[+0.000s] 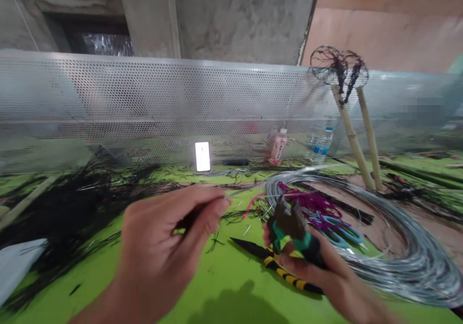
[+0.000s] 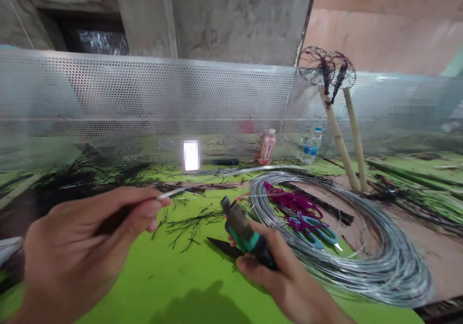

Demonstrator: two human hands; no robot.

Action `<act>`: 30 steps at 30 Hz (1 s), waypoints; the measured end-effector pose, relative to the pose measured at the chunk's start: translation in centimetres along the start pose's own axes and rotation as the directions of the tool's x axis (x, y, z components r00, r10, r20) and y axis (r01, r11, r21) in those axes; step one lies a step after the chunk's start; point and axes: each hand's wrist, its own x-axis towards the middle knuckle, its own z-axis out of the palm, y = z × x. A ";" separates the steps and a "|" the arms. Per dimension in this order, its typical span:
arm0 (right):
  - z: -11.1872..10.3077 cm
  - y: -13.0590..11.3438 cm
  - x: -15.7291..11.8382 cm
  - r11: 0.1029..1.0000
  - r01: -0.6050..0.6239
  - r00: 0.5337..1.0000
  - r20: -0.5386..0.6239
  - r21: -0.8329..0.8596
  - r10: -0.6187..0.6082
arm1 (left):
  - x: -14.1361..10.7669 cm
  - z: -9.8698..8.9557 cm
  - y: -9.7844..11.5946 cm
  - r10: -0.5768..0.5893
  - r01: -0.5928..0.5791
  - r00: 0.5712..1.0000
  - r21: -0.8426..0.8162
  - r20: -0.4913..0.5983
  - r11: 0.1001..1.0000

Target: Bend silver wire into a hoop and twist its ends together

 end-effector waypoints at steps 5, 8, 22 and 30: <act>2.9 0.2 -2.1 0.931 0.289 0.957 0.031 -0.221 -0.290 | -1.0 1.0 1.2 -0.063 0.062 0.988 0.012 0.139 0.998; 3.8 -0.2 -1.9 0.876 0.400 0.911 0.009 -0.269 -0.413 | -0.9 0.9 0.9 -0.117 0.122 0.973 -0.011 0.201 0.993; 4.7 -3.9 0.3 0.778 0.556 0.814 0.000 -0.292 -0.581 | -1.6 1.5 0.8 -0.181 0.208 0.951 -0.083 0.252 0.975; 4.8 -1.1 0.9 0.769 0.536 0.830 0.046 -0.348 -0.557 | -1.6 1.7 0.8 -0.114 0.134 0.958 -0.059 0.262 0.989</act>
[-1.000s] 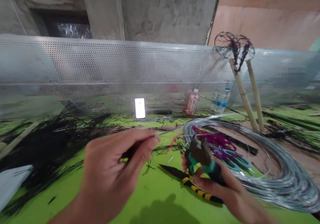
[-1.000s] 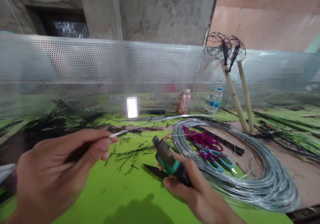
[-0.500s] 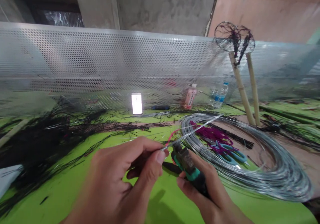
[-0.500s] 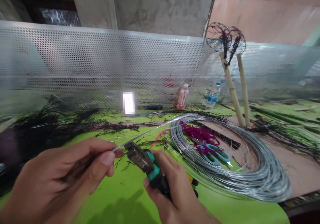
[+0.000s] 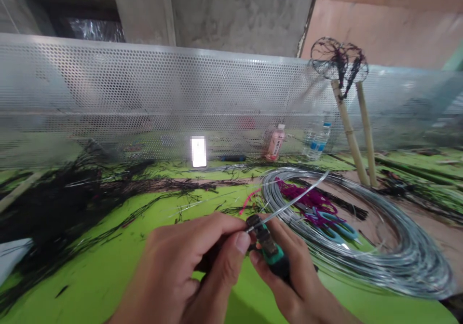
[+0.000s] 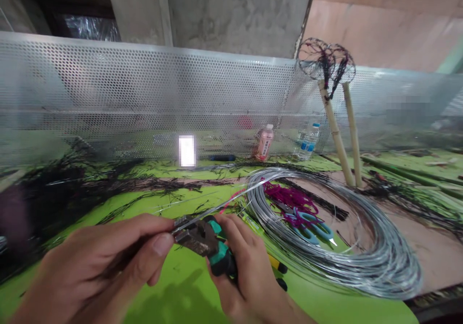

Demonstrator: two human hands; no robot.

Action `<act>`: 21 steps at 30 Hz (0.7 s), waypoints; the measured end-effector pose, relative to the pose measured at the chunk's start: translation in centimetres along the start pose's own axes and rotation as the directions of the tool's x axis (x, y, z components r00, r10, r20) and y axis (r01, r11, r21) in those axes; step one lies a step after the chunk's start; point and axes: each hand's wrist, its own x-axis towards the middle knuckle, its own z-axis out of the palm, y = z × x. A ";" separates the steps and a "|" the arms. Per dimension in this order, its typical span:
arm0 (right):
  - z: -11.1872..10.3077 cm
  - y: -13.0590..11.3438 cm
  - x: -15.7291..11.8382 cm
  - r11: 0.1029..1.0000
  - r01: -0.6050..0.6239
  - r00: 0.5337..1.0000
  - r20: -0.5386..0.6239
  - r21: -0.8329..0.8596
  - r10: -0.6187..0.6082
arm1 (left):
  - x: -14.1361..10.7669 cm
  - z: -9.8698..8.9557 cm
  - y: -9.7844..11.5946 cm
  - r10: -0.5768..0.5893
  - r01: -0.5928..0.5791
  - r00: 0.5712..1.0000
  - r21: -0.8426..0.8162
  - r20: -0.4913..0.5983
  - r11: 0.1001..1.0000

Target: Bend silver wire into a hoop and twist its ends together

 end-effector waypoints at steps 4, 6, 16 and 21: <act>0.3 0.0 0.6 0.998 0.001 1.000 0.012 0.059 -0.001 | -0.1 -0.1 0.2 0.010 -0.010 1.000 0.069 0.005 0.998; 0.4 -0.2 0.8 0.997 0.024 1.000 -0.005 0.077 -0.024 | -0.1 -0.2 0.3 0.026 -0.028 0.999 0.085 0.027 0.996; 0.9 -0.2 1.0 0.992 0.071 0.997 -0.018 0.107 -0.069 | 0.2 0.3 -0.5 0.091 -0.094 0.995 0.089 0.040 0.992; 1.5 0.4 0.8 0.987 0.161 0.981 -0.114 0.028 -0.157 | 0.5 0.4 -0.3 0.166 -0.166 0.986 0.064 0.008 0.984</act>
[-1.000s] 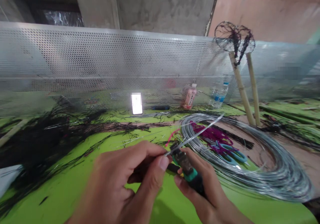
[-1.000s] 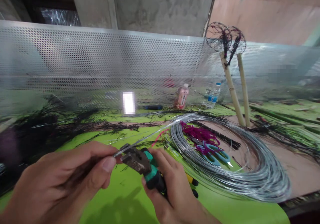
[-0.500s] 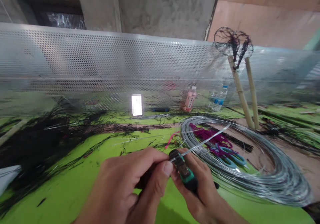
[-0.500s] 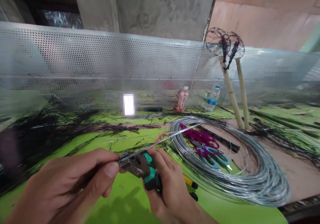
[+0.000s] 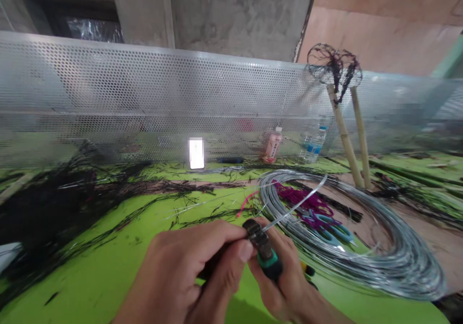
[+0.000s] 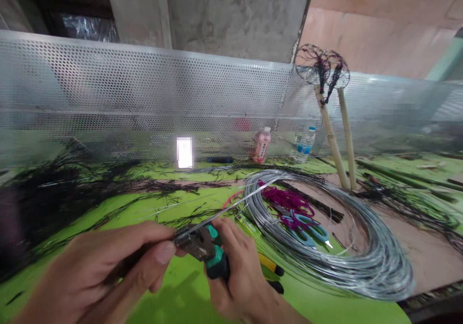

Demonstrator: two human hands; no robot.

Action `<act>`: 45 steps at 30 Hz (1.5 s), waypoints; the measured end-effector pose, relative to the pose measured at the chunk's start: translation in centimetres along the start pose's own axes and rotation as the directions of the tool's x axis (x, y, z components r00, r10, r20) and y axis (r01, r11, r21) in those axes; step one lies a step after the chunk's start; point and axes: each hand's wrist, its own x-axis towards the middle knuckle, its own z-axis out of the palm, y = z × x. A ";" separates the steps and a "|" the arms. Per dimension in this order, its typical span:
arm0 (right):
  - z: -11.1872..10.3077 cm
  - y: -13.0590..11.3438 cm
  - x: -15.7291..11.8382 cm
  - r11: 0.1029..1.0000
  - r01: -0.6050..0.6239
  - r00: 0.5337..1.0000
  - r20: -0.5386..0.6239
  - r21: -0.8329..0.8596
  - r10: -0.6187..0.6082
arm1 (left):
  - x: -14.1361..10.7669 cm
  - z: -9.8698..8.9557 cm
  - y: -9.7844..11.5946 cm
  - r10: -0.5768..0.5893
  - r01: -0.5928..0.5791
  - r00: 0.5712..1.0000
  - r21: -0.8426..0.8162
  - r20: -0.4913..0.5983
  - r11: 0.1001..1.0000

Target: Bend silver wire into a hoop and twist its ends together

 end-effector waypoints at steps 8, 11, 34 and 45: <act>0.5 1.0 -2.0 0.989 0.012 0.997 -0.071 -0.150 -0.023 | -0.1 0.0 -0.3 -0.004 0.003 1.000 0.044 0.022 0.999; -0.1 0.2 -1.6 0.997 -0.043 0.999 0.012 -0.063 0.043 | 0.0 0.0 -0.5 -0.024 0.023 0.999 0.034 0.037 0.999; 0.0 -1.2 0.0 0.993 -0.088 0.993 0.088 0.083 0.080 | 0.0 -0.2 -0.1 -0.032 0.031 0.999 0.017 0.041 0.999; 0.1 -1.0 -0.2 0.991 -0.110 0.989 0.112 0.073 0.102 | 0.2 -0.4 -0.1 -0.033 0.033 0.998 0.006 0.057 0.999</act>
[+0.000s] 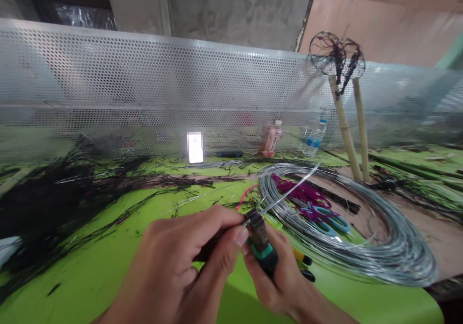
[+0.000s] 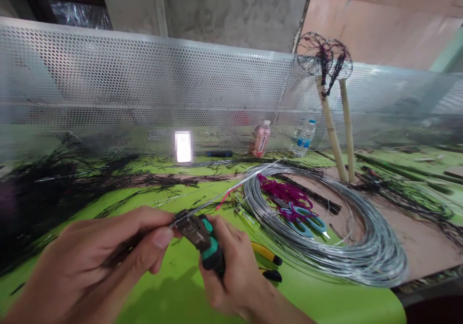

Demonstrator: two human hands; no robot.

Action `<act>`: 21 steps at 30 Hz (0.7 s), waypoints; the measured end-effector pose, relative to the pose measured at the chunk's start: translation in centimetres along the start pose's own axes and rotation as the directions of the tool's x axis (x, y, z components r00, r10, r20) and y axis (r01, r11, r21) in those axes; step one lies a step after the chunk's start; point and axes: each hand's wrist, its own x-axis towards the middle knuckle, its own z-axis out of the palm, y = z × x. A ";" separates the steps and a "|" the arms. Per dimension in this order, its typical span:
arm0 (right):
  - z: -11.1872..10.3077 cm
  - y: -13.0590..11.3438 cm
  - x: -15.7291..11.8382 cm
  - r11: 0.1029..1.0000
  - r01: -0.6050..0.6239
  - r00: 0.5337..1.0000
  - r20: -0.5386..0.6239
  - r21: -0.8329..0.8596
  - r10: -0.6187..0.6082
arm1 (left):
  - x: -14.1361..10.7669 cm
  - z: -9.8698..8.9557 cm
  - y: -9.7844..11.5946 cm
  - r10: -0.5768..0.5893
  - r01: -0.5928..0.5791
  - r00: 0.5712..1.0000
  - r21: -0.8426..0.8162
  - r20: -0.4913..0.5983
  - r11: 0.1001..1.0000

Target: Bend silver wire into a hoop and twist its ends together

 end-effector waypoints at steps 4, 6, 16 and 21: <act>-0.1 0.2 -0.7 0.996 -0.031 0.999 -0.022 -0.086 0.029 | -0.4 0.0 -0.1 -0.021 0.021 1.000 -0.003 0.009 1.000; -0.1 0.2 -1.0 0.993 -0.065 0.998 -0.021 -0.099 0.063 | -0.5 0.0 -0.1 -0.022 0.022 1.000 0.003 0.005 1.000; -1.4 -0.9 0.7 0.960 -0.277 0.948 0.151 -0.039 0.280 | 0.9 0.1 -0.8 -0.277 0.295 0.955 -0.261 0.105 0.919; -3.8 -0.3 0.2 0.932 -0.362 0.917 0.178 -0.008 0.358 | 1.2 -1.6 -2.3 -0.342 0.303 0.938 -0.331 -0.065 0.894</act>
